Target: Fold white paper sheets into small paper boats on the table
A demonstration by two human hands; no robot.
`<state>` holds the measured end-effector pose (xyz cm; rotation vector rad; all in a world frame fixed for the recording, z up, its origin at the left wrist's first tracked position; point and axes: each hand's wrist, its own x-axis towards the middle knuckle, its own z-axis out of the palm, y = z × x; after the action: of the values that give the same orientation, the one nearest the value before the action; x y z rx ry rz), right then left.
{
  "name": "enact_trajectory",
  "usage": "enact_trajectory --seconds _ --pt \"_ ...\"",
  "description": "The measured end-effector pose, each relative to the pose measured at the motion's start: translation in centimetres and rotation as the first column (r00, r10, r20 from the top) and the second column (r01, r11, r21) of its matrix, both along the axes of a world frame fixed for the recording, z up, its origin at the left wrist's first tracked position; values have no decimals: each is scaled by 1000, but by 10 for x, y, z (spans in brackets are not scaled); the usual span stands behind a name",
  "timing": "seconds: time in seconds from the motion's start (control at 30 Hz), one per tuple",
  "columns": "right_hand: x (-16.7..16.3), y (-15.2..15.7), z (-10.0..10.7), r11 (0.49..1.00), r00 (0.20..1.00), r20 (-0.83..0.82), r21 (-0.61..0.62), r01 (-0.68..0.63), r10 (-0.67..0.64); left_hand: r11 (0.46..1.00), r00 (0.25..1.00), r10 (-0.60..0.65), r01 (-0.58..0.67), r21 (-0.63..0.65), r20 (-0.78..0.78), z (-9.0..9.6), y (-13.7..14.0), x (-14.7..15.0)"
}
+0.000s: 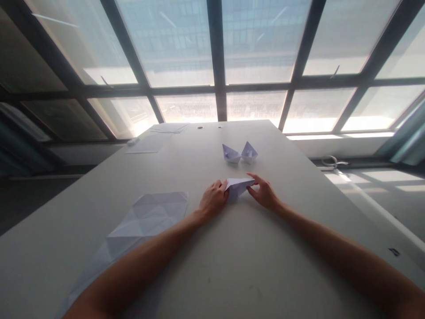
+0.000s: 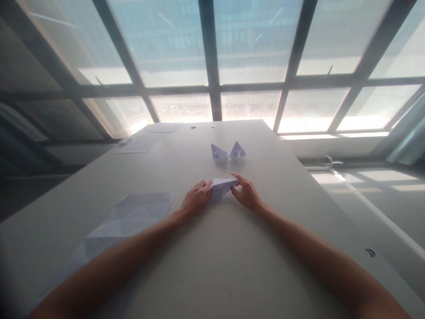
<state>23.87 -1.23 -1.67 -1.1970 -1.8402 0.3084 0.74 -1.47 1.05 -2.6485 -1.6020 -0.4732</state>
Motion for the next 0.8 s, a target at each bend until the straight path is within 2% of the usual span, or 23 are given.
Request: enact_trajectory --seconds 0.13,0.27,0.37,0.47,0.6,0.7,0.8 --pt "-2 0 1 1000 997 -77 -15 -1 -1 999 984 -9 15 -36 178 0 0 1" --pt "-3 0 2 999 984 -174 23 -26 29 992 941 -38 77 -103 335 0 -2 3" --pt "-3 0 5 998 992 -112 24 -50 52 977 914 -50 127 -169 403 1 -2 4" --pt "-3 -3 8 996 995 -55 6 -86 86 966 876 -79 185 -180 477 0 1 3" --pt "-3 -7 12 994 994 -31 -8 -108 107 978 862 -97 175 -113 498 -1 7 2" --pt "-3 -9 14 986 986 -7 -6 -169 169 989 877 -101 141 -50 470 -3 9 1" --pt "-4 -9 13 972 972 23 3 -234 234 985 876 -135 168 -31 463 -4 9 0"
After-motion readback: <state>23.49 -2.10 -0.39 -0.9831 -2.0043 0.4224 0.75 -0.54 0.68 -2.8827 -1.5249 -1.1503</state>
